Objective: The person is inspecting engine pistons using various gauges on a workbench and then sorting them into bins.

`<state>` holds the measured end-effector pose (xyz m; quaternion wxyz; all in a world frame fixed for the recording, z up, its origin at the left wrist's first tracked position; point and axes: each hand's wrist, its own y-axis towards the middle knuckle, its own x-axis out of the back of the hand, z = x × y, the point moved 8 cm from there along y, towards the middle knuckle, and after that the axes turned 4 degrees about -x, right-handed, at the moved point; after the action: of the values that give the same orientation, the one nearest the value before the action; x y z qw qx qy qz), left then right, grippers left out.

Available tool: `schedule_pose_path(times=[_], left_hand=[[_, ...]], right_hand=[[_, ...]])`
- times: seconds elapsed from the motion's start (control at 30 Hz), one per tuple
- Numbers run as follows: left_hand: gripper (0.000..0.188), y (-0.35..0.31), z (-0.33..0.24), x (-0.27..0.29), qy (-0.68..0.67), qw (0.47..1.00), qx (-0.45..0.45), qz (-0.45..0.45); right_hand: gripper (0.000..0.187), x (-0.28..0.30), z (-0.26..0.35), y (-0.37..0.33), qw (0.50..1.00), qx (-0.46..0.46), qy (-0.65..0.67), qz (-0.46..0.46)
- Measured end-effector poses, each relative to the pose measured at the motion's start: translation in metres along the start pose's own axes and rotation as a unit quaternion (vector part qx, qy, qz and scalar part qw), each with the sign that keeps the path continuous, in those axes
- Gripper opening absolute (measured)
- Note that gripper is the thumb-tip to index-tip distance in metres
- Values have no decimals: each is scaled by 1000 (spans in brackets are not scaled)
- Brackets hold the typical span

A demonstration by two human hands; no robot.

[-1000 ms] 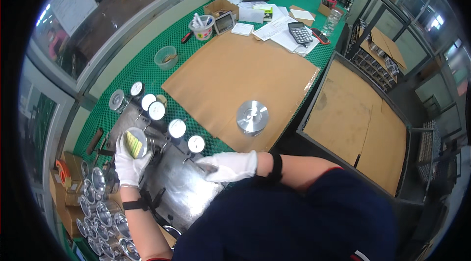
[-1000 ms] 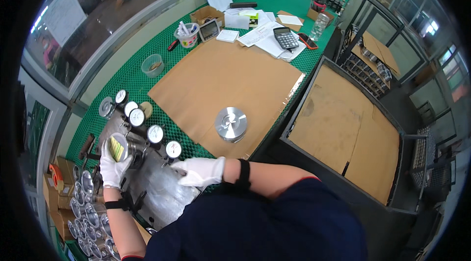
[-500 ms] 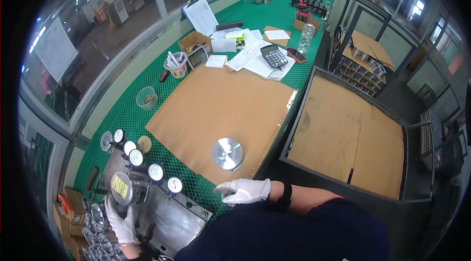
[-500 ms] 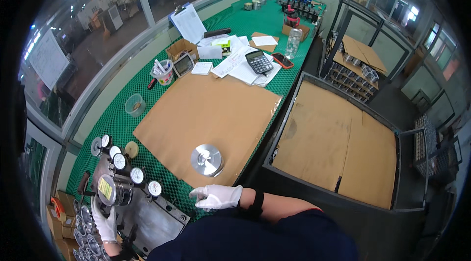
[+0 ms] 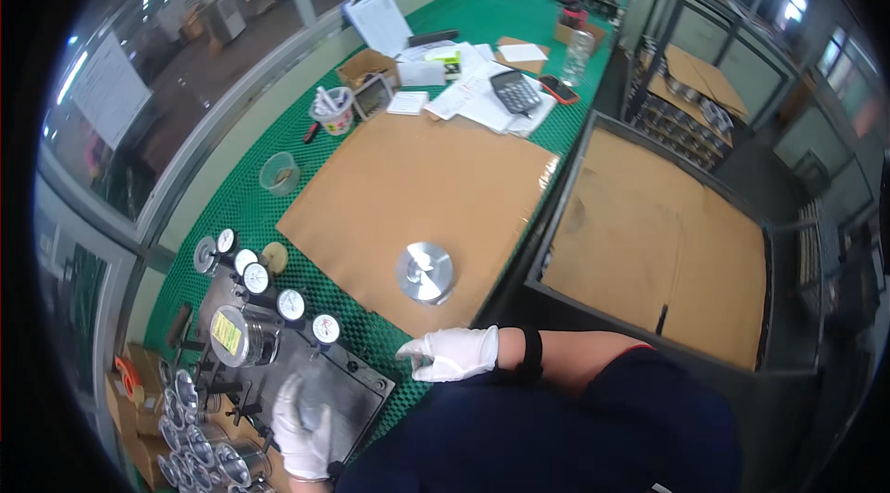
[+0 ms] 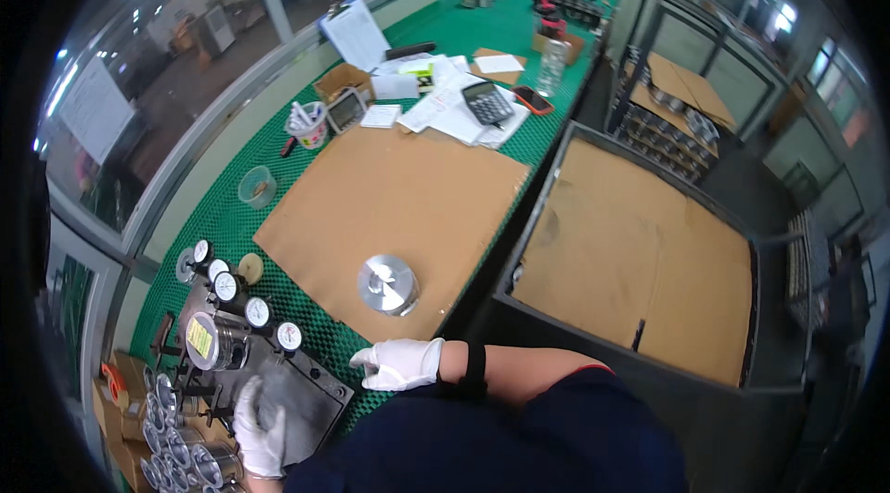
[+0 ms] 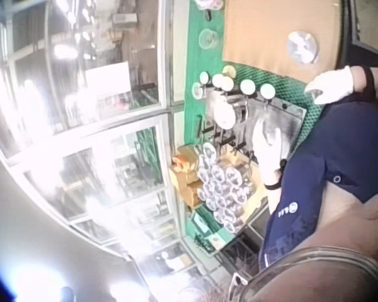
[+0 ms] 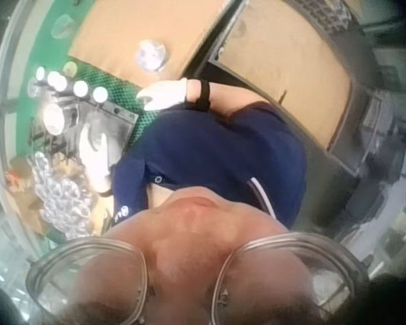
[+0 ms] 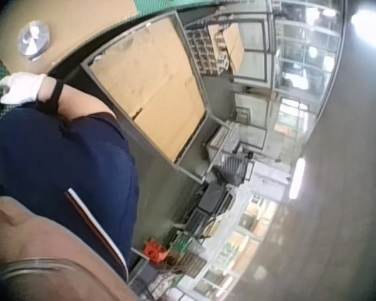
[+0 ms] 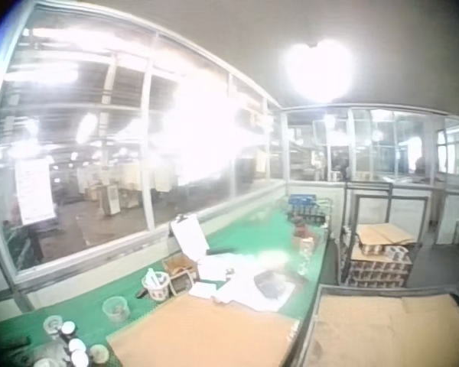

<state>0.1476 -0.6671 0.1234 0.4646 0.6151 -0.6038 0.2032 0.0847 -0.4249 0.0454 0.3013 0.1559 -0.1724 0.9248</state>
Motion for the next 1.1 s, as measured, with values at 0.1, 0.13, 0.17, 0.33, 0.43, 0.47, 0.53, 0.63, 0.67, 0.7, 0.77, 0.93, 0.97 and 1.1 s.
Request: schedule_pose_path(times=[0.1,0.13,0.17,0.33,0.43,0.47,0.53,0.63,0.67,0.7,0.77,0.93,0.97,1.1], left_hand=[[54,-13,-25,-32,-39,992,-88,80],[50,-17,-31,-43,-65,989,-94,94],[47,-23,-31,-61,-121,982,-98,104],[39,-48,-112,-118,-195,917,-236,255],[38,-81,-158,-163,-208,880,-277,324],[38,-91,-177,-172,-212,863,-313,335],[37,-110,-213,-183,-221,832,-364,355],[35,-140,-263,-201,-206,771,-435,416],[37,-147,-279,-210,-191,762,-442,432],[38,-155,-291,-219,-159,757,-443,453],[39,-173,-324,-238,-126,740,-460,475],[45,-236,-391,-310,-32,708,-434,557],[47,-252,-415,-323,44,698,-432,569],[48,-327,-540,-358,110,573,-562,586]], right_hand=[[51,-11,4,-35,998,-45,-27,-45],[53,-14,-1,-50,992,-68,-7,-107],[53,-20,-4,-70,985,-97,-16,-144],[50,-75,-35,-213,926,-245,19,-286],[50,-123,-42,-304,871,-365,60,-323],[51,-137,-44,-329,851,-386,71,-350],[52,-173,-52,-373,810,-394,123,-418],[52,-225,-76,-431,772,-395,172,-467],[51,-241,-86,-453,758,-401,182,-481],[52,-264,-98,-479,718,-422,266,-485],[53,-333,-157,-549,656,-497,250,-510],[43,-499,-198,-703,484,-664,257,-508],[47,-525,-201,-725,457,-657,299,-520],[57,-612,-191,-803,373,-671,365,-527]])
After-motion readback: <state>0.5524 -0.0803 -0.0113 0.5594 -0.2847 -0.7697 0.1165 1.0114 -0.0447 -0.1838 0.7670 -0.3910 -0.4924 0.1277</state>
